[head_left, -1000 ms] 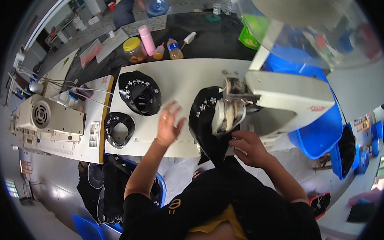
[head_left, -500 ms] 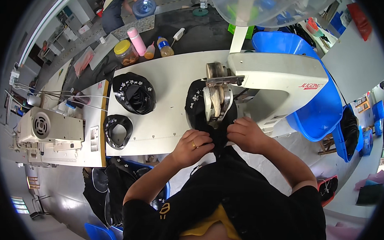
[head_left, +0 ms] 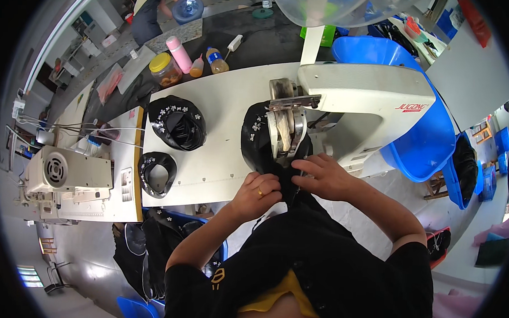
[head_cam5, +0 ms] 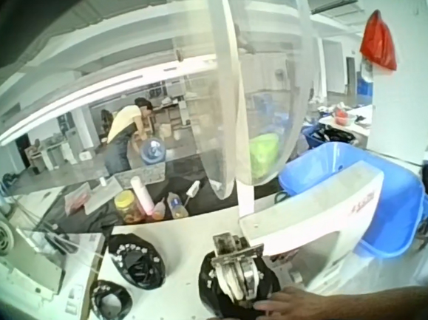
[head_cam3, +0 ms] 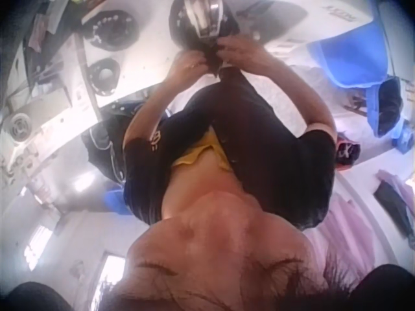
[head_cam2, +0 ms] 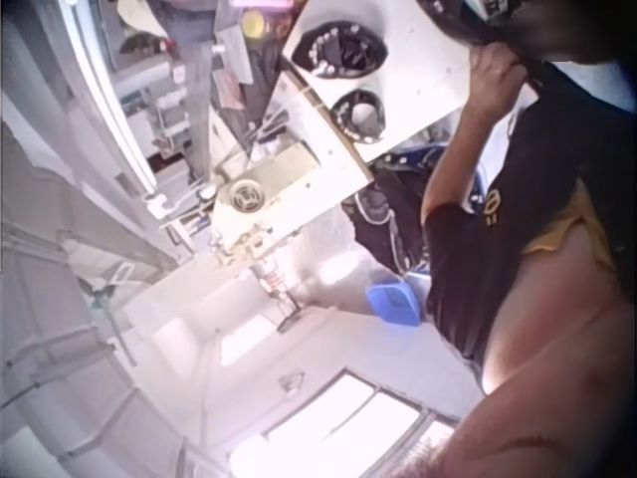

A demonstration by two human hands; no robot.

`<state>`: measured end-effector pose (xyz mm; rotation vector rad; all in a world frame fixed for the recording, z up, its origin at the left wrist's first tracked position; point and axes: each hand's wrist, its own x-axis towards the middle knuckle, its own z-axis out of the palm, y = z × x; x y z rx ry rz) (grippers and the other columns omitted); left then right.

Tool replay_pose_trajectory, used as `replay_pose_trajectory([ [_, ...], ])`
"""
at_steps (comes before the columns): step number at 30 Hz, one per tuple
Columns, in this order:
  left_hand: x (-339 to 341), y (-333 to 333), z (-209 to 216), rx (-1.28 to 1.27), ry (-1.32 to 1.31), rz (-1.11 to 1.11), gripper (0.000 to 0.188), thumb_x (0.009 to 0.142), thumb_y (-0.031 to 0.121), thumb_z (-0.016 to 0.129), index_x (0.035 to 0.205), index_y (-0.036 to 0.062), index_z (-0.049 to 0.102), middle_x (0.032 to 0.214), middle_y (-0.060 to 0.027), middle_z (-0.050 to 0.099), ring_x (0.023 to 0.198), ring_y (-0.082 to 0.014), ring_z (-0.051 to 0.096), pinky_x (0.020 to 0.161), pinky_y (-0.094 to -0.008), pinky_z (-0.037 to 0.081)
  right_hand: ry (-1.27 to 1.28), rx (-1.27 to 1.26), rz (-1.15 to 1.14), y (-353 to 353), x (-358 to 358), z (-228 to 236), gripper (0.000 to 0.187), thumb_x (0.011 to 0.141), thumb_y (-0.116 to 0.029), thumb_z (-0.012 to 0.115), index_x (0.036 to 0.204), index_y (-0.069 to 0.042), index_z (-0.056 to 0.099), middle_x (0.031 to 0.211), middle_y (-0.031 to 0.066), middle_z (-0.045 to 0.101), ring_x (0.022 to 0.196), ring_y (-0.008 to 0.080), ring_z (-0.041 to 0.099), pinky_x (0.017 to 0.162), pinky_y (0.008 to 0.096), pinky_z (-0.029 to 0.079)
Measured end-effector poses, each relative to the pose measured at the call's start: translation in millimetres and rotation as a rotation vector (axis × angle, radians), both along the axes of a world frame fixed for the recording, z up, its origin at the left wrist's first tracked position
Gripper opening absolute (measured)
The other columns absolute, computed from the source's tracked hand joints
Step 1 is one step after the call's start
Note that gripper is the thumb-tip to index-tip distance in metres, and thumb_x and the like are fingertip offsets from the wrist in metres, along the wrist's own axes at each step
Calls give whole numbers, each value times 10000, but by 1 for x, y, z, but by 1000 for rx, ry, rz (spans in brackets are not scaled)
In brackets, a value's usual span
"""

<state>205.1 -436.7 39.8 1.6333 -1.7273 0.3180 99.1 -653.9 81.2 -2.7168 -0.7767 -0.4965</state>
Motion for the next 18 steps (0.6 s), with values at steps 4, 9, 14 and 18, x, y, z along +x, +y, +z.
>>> replay_pose_trajectory([
  [4, -2, 2, 10, 33, -10, 30, 196, 623, 76, 669, 777, 120, 557, 893, -5, 539, 898, -201, 546, 767, -332, 357, 115, -39, 60, -5, 10, 4, 236, 670, -161, 660, 883, -127, 562, 966, 0, 545, 854, 193, 504, 708, 334, 386],
  [9, 9, -1, 47, -10, 251, 60, 236, 667, 90, 709, 776, 110, 500, 804, -11, 550, 784, -220, 560, 733, -336, 364, 99, 187, 48, -11, 22, 44, 279, 647, -215, 732, 849, -106, 575, 806, -2, 556, 778, 212, 485, 671, 340, 385],
  [14, 21, -6, 73, 59, 387, 92, 225, 776, 94, 679, 854, 64, 470, 752, -40, 560, 667, -220, 559, 732, -312, 398, 260, 521, 149, -26, 37, 64, 167, 703, -146, 723, 771, -56, 599, 694, 32, 560, 700, 214, 463, 637, 334, 385],
  [18, 25, -10, 90, -87, 920, 15, 182, 823, 39, 641, 902, 33, 476, 774, -13, 563, 720, -78, 515, 718, -214, 429, 354, 957, 140, -33, 42, 57, 120, 817, -118, 645, 820, -8, 597, 736, 11, 567, 707, 109, 487, 634, 255, 402],
])
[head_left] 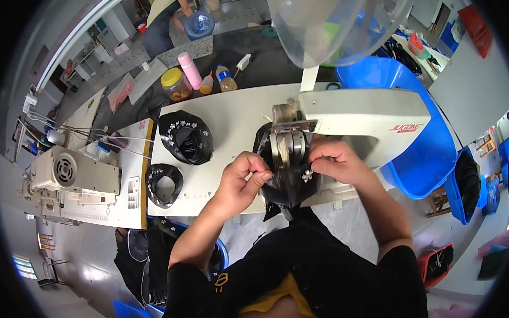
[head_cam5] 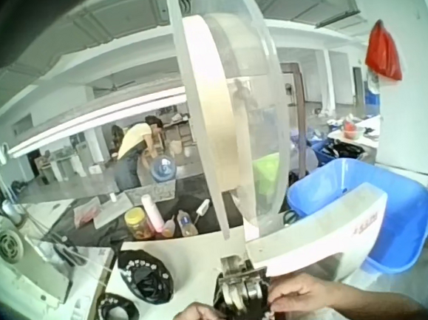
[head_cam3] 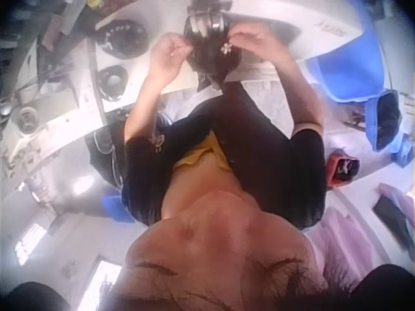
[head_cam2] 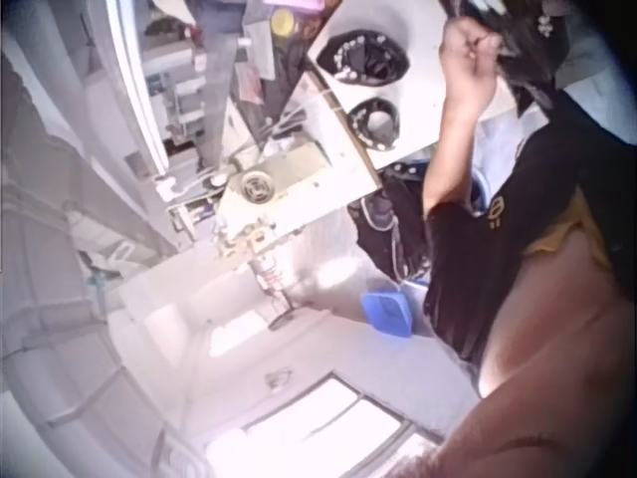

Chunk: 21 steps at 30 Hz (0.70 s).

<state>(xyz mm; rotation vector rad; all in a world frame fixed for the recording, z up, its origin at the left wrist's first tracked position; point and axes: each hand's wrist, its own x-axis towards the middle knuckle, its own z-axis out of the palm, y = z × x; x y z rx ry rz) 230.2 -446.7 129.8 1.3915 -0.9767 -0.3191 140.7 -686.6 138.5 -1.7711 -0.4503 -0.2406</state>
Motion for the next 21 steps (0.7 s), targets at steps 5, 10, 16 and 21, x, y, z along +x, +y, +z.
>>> replay_pose_trajectory([
  [5, 6, -11, 11, 29, 13, -62, 269, 767, 53, 704, 974, 23, 534, 849, -15, 565, 780, -91, 536, 727, -236, 435, 63, 506, -80, 12, 0, -18, 213, 877, -216, 592, 819, -11, 589, 792, 7, 553, 705, 62, 482, 636, 212, 402],
  [10, 4, -11, 26, -8, 85, 43, 122, 790, 46, 681, 825, 14, 569, 749, 6, 580, 680, -61, 506, 634, -214, 426, 162, 674, -56, 21, 1, -16, 201, 891, -218, 573, 891, -18, 596, 860, 8, 569, 753, 65, 500, 674, 220, 414],
  [16, 10, -22, 23, -74, 352, 69, 86, 842, 73, 631, 808, 18, 575, 737, 15, 572, 668, -41, 486, 618, -183, 395, 154, 781, -183, 30, 12, -13, 299, 896, -190, 558, 1147, -27, 545, 1099, 40, 586, 988, 130, 544, 870, 281, 429],
  [21, 29, -35, 27, -121, 615, 32, 92, 839, 88, 631, 846, 5, 591, 757, -20, 602, 666, -73, 548, 612, -206, 453, 155, 929, -221, 27, 21, -8, 287, 884, -175, 570, 1134, -36, 549, 1076, 47, 591, 977, 153, 557, 863, 315, 447],
])
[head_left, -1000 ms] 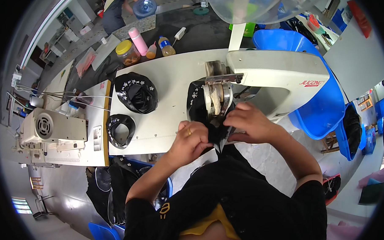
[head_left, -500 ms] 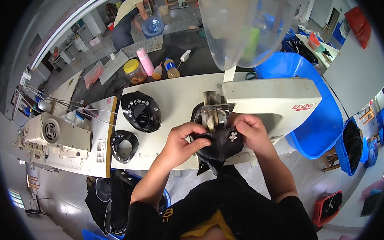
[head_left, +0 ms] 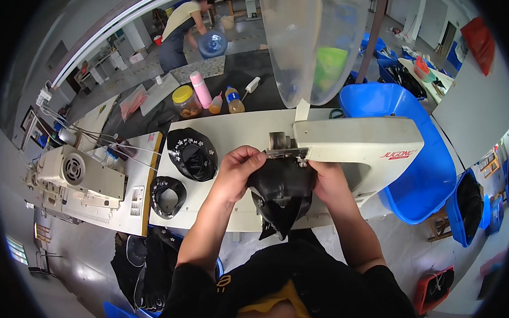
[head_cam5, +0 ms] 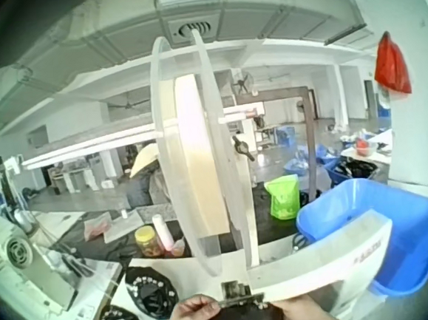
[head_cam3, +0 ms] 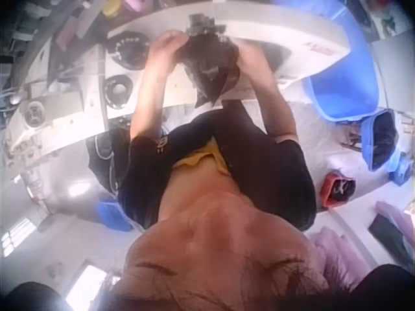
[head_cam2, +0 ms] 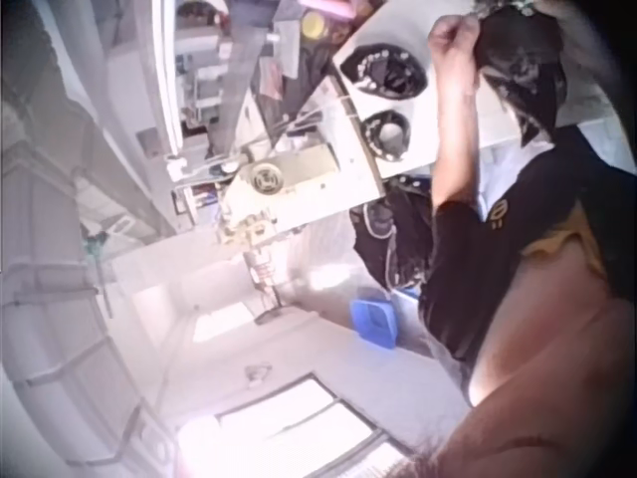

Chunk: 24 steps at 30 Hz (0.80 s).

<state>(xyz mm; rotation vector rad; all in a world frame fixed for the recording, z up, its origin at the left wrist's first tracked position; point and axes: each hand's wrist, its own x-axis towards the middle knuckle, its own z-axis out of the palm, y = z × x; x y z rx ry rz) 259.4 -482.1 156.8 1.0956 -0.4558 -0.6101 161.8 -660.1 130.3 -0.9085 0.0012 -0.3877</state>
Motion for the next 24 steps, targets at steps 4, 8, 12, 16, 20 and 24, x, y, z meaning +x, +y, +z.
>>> replay_pose_trajectory([
  [4, 27, -9, -13, 34, 143, -16, 142, 852, 131, 620, 888, -3, 587, 772, -37, 606, 677, -96, 570, 606, -226, 477, -25, 97, 83, -15, 34, -29, 293, 869, -156, 575, 1140, -48, 541, 1066, 64, 594, 981, 176, 566, 850, 336, 466],
  [8, 60, -29, -12, 174, -18, 49, 234, 876, 216, 594, 964, -1, 599, 853, -48, 619, 742, -103, 579, 677, -234, 477, -10, 299, 36, -40, 61, -51, 315, 862, -190, 569, 1138, -41, 537, 1054, 79, 602, 966, 188, 580, 813, 341, 489],
  [12, 95, -34, 25, 521, -540, -66, 510, 825, 469, 605, 937, -27, 642, 831, -55, 619, 723, -126, 551, 668, -256, 448, -204, 62, 267, -66, 97, -51, 363, 842, -260, 576, 1117, -25, 543, 1020, 90, 611, 908, 184, 597, 775, 335, 503],
  [16, 111, -13, 58, 621, -876, -225, 438, 794, 405, 664, 858, -28, 655, 733, -68, 615, 706, -104, 534, 641, -270, 442, -112, -395, 93, -62, 128, -35, 368, 803, -254, 615, 1084, -22, 562, 902, 52, 633, 767, 148, 606, 626, 261, 496],
  [20, 123, 53, 69, 573, -948, 101, 279, 799, 243, 679, 898, -15, 644, 767, -98, 633, 705, -144, 573, 654, -283, 454, -188, -72, 188, -50, 100, -26, 346, 816, -262, 596, 1052, -9, 576, 946, 96, 629, 885, 188, 589, 809, 294, 458],
  [24, 114, 95, 73, 600, -1092, 458, 231, 811, 182, 671, 942, 2, 609, 789, -61, 613, 716, -125, 567, 652, -266, 459, 102, -54, -113, -65, 71, -74, 321, 852, -253, 561, 1093, -41, 556, 1008, 71, 609, 916, 222, 584, 873, 348, 442],
])
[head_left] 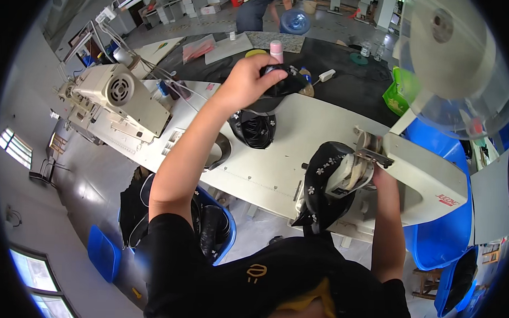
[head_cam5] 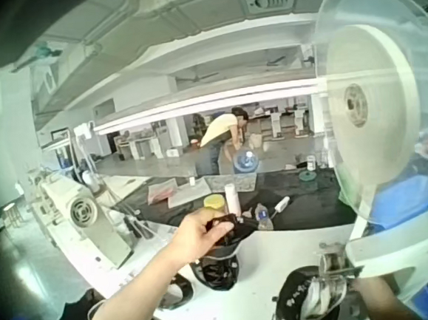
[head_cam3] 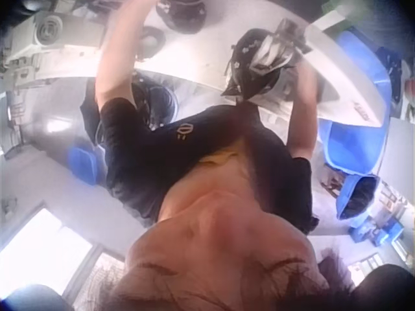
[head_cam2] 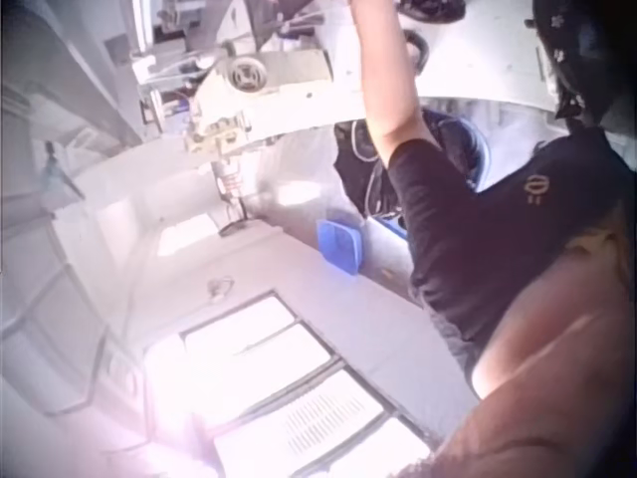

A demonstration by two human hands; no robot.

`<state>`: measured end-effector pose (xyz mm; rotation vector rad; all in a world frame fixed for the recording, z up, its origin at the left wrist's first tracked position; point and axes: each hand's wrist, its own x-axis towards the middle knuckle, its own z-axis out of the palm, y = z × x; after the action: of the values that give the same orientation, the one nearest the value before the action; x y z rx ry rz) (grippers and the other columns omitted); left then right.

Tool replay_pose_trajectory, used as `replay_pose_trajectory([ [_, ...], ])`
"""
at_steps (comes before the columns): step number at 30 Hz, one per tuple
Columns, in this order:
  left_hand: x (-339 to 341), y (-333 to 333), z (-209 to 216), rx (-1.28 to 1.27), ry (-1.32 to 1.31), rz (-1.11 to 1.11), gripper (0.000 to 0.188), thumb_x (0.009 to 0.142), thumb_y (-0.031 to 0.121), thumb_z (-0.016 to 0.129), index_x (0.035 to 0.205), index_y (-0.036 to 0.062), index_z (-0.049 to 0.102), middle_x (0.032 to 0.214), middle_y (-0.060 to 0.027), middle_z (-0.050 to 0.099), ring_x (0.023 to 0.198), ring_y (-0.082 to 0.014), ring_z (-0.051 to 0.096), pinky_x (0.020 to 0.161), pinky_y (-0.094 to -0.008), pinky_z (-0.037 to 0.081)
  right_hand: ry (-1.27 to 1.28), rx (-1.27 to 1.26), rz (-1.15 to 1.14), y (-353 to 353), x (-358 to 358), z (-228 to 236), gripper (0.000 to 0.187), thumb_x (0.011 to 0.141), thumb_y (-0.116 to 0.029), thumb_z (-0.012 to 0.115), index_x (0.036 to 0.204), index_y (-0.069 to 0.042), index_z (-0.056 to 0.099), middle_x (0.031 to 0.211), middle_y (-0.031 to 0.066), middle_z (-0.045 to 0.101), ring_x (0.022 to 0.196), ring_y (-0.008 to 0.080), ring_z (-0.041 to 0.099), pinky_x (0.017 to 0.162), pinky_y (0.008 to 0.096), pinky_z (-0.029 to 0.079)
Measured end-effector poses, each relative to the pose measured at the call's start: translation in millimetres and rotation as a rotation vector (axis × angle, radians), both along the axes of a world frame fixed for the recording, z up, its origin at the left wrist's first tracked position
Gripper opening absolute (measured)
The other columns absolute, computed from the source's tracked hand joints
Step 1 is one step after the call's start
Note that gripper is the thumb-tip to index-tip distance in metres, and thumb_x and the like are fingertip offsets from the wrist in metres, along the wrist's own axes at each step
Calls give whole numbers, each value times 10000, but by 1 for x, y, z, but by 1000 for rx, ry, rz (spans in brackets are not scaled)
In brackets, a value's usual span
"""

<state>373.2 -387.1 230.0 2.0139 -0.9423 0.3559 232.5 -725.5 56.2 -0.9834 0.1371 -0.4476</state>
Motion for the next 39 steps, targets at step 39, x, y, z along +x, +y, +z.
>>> replay_pose_trajectory([
  [39, -152, -49, -178, 136, -242, -728, 257, 673, 145, 698, 910, 95, 614, 1038, -77, 572, 1045, -275, 541, 826, -388, 438, -86, -1751, 246, 75, -134, 25, 386, 637, -252, 733, 971, -132, 582, 1136, 82, 504, 1071, 281, 481, 824, 399, 410],
])
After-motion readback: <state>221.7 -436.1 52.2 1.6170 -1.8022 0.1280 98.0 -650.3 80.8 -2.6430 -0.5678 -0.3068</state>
